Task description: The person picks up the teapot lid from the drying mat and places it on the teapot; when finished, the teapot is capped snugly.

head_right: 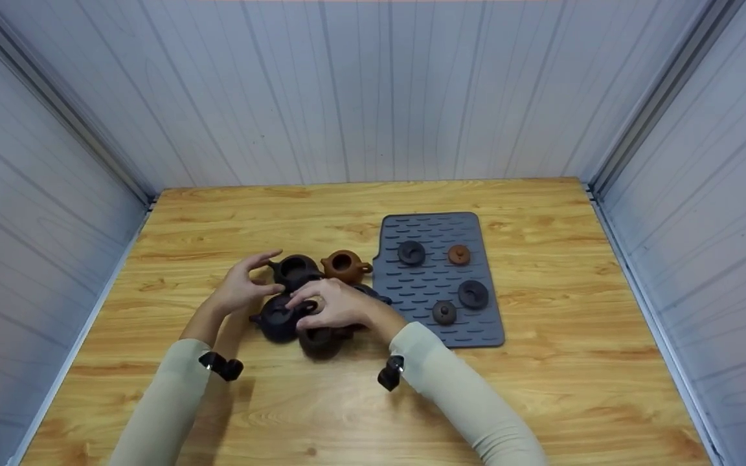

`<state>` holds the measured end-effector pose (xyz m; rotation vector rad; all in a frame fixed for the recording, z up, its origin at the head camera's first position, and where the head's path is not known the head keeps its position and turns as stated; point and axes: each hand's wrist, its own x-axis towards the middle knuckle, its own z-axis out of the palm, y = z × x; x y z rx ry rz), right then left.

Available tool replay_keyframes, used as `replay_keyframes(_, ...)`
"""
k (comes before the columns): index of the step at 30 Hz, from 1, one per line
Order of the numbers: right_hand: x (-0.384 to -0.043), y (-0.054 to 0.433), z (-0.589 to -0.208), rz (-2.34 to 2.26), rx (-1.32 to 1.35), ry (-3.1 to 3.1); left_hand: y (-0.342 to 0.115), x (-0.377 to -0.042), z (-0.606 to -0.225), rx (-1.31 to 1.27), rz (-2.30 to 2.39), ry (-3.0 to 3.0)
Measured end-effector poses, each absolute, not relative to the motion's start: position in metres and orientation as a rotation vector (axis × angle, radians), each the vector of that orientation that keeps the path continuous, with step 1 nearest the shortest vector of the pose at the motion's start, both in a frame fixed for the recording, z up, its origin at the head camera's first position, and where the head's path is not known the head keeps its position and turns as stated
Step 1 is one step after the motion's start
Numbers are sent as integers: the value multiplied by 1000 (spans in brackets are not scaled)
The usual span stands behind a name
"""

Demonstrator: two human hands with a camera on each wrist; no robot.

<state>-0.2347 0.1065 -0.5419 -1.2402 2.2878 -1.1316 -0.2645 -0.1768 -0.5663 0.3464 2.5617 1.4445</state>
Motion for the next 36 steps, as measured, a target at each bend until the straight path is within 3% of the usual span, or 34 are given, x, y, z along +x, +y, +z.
replay_keyframes(18,-238,139,-529,-1229,-1199,2260,-157,-275,-571,153,1560,2470)
replay_keyframes(36,-243,187,-520,-1271,-1040,2307,-159,-276,-571,134,1505,2439)
